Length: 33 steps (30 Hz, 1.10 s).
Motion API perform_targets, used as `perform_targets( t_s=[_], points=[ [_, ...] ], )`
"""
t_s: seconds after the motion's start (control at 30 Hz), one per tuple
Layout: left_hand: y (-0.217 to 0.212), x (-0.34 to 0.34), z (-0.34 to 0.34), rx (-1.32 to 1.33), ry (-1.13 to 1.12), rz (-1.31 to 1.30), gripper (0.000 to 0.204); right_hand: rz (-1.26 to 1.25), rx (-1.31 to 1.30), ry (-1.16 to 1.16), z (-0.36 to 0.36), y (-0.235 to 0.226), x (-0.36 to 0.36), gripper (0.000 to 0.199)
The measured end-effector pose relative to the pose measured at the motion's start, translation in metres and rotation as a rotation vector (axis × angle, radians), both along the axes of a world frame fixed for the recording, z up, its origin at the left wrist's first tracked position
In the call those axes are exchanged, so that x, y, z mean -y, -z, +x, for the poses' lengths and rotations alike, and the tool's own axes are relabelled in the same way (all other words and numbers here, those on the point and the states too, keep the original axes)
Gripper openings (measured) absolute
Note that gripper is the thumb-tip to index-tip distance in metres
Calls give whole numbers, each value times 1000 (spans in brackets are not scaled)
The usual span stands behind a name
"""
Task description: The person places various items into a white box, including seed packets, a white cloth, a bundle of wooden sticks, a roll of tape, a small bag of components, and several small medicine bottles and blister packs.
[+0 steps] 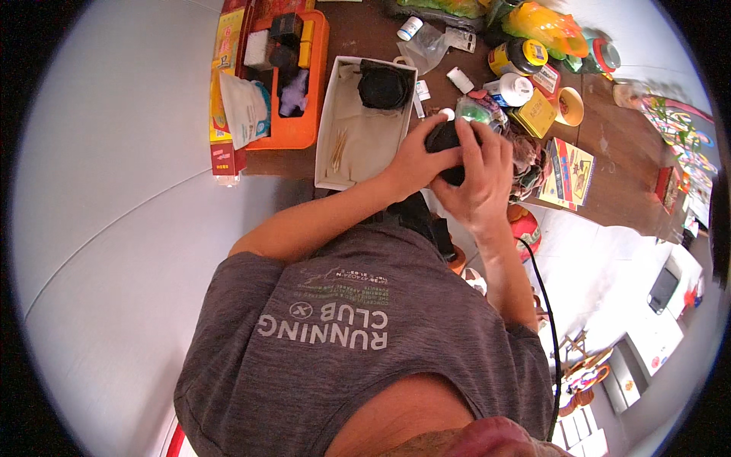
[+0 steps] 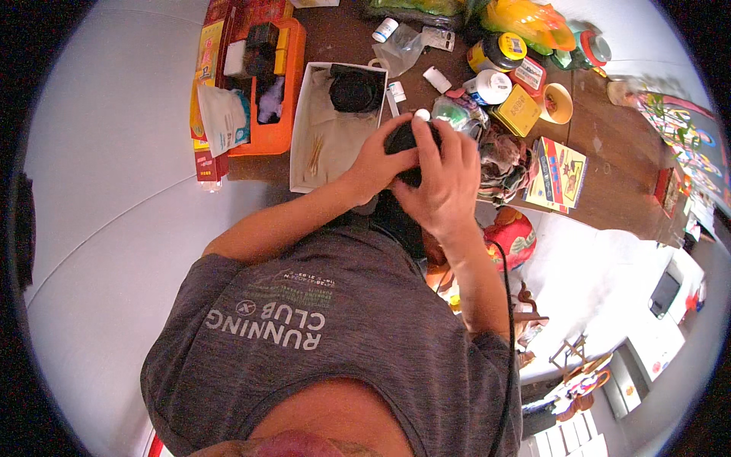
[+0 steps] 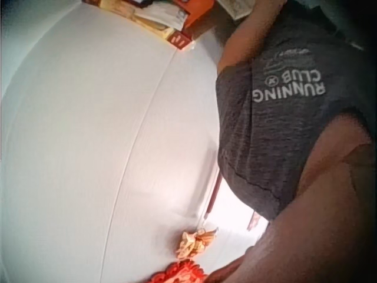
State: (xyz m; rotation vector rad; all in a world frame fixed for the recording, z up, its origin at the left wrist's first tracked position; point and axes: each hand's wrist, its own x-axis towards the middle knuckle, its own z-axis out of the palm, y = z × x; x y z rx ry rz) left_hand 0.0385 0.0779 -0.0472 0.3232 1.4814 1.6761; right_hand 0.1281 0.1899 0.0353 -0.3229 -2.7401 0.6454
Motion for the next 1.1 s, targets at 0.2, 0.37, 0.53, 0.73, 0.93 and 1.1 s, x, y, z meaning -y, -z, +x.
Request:
perform_targets(
  t_s=[0.2, 0.37, 0.53, 0.73, 0.93, 1.1],
  points=[
    [-12, 89, -10, 82, 58, -174, 75, -243, 28, -201, 12, 25, 42, 80],
    [11, 134, -16, 51, -119, -249, 64, -305, 45, -351, -17, 49, 68, 77],
    [33, 118, -37, 30, -207, -186, 49, -207, 51, -412, -56, 76, 63, 75],
    [57, 104, -51, -43, -138, -200, 51, -89, 84, -385, -61, 102, 50, 70],
    [82, 95, -56, -109, -139, -235, 57, 56, 72, -310, -63, 116, 50, 57],
    [82, 83, -54, -223, -142, -391, 58, 166, 63, -246, -64, 128, 54, 40]
  ],
)
